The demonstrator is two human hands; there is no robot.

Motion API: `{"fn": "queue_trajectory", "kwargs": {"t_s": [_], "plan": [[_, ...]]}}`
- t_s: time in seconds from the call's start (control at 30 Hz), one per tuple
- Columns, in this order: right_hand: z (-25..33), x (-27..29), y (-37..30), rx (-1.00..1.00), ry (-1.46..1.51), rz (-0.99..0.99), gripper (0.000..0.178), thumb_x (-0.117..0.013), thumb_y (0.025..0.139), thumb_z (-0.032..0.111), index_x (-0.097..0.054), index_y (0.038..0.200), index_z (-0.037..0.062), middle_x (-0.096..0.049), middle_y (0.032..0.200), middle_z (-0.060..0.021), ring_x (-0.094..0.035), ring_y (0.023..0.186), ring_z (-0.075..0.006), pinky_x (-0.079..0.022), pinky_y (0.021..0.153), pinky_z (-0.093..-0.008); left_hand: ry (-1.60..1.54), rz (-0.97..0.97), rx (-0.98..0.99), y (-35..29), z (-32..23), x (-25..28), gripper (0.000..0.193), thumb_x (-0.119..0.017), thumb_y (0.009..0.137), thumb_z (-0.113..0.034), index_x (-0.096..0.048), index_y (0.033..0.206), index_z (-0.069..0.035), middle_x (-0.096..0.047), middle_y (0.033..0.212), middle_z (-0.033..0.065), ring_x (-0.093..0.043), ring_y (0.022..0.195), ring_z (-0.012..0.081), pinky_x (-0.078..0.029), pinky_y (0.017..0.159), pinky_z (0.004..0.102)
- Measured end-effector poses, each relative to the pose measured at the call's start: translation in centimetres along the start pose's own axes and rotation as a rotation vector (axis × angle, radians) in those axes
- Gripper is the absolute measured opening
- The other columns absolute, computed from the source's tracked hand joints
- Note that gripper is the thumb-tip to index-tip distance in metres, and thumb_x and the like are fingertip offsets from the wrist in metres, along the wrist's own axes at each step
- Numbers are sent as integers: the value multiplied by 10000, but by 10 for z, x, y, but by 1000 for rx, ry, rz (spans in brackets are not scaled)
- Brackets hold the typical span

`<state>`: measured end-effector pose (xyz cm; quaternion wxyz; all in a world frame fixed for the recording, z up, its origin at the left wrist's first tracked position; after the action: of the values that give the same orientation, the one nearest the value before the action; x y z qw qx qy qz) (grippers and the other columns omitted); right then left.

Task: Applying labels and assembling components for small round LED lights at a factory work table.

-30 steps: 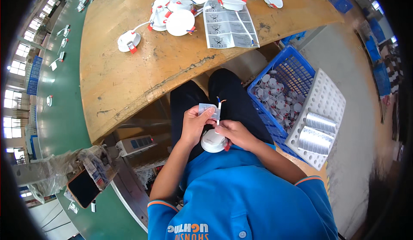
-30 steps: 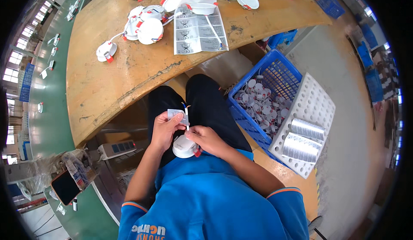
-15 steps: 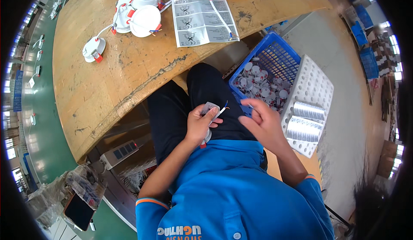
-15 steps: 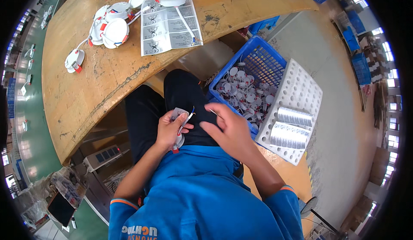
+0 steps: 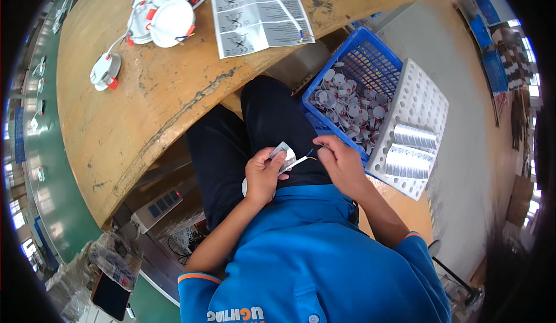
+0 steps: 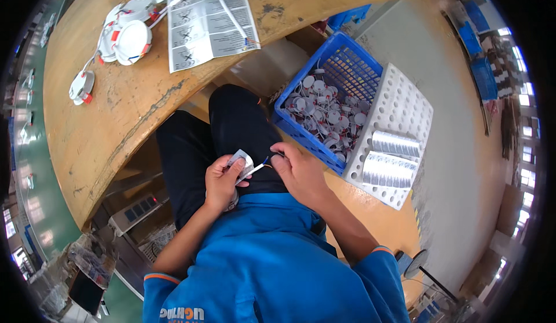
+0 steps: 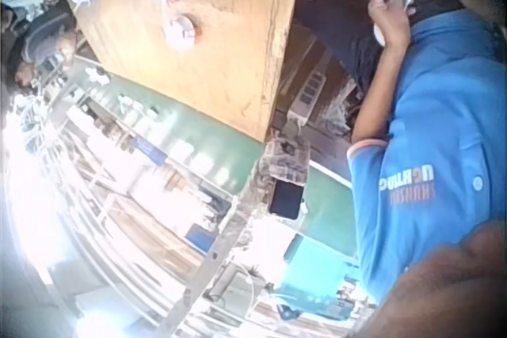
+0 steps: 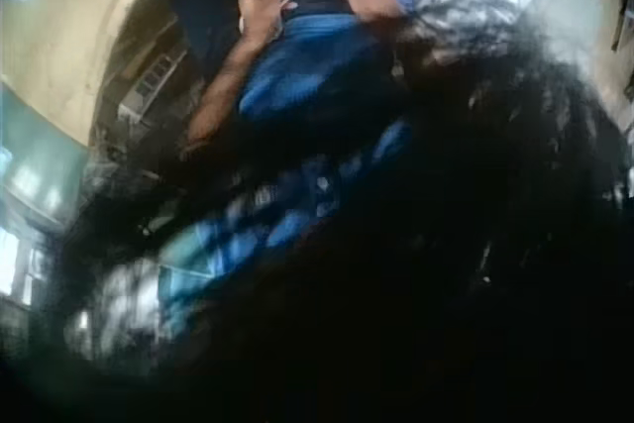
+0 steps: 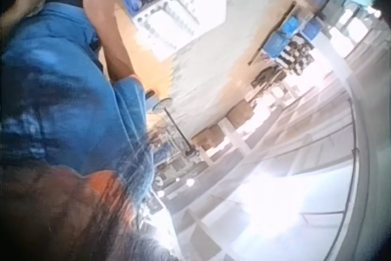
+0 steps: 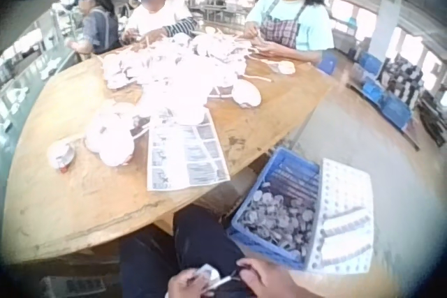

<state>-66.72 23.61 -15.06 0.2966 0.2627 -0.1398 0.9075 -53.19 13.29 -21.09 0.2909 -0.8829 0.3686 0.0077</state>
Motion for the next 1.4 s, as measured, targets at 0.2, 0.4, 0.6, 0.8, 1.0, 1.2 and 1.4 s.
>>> {"fn": "queue_trajectory", "kwargs": {"t_s": [0.2, 0.4, 0.6, 0.8, 1.0, 1.2, 1.4], "plan": [[37, 28, 30, 395, -63, 184, 98, -512, 805, 76, -563, 886, 57, -540, 727, -90, -508, 655, -264, -409, 570, -343, -41, -66, -81, -2, -1, -6, 140, -544, 834, -129, -571, 904, -11, -585, 749, 36, -561, 639, 77, -508, 496, 217], [46, 4, 44, 519, -96, 397, 60, -573, 726, 36, -602, 775, 56, -484, 688, -56, -464, 662, -227, -384, 571, -307, -95, -94, -110, -1, -1, -1, 141, -520, 850, -128, -567, 911, -9, -582, 755, 37, -563, 648, 78, -517, 504, 229], [41, -6, 42, 589, -373, 482, 133, -583, 642, 40, -607, 771, 62, -497, 759, -61, -482, 722, -218, -409, 610, -293, -273, -85, -70, 2, 2, 5, 161, -504, 863, -159, -564, 876, -10, -571, 733, 35, -568, 641, 91, -528, 543, 239], [16, -6, 43, 291, -66, 387, 74, -591, 723, 81, -610, 769, 26, -528, 752, -92, -517, 724, -240, -423, 632, -324, -281, -121, -60, 2, -2, 7, 165, -507, 861, -165, -560, 858, -9, -569, 725, 48, -572, 628, 96, -528, 547, 234], [21, -15, 44, 176, -11, 468, 101, -591, 749, 99, -583, 804, 14, -552, 752, -112, -539, 700, -266, -425, 614, -337, -282, -121, -80, 6, 0, 9, 158, -520, 853, -157, -568, 843, -7, -573, 711, 55, -567, 620, 89, -509, 523, 218], [17, -18, 43, 208, -36, 521, 113, -586, 751, 118, -563, 774, 10, -561, 768, -128, -543, 719, -284, -424, 629, -349, -350, -89, -65, 11, 7, 12, 136, -557, 827, -109, -589, 827, 24, -510, 745, 24, -529, 653, 85, -464, 562, 216], [19, -18, 41, 212, -63, 537, 87, -576, 753, 97, -541, 773, 20, -559, 781, -121, -539, 742, -288, -417, 650, -353, -174, -125, -139, 12, -4, 13, 149, -563, 821, -119, -595, 735, -1, -478, 711, -14, -484, 620, 60, -410, 548, 209]]}}
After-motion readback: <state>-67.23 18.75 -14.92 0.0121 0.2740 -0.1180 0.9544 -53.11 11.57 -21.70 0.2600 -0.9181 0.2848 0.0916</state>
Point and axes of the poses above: each hand's wrist, its own y-axis towards the middle knuckle, its own x-axis out of the back of the hand, z = x × y, the point moved 3 cm from there along y, towards the middle knuckle
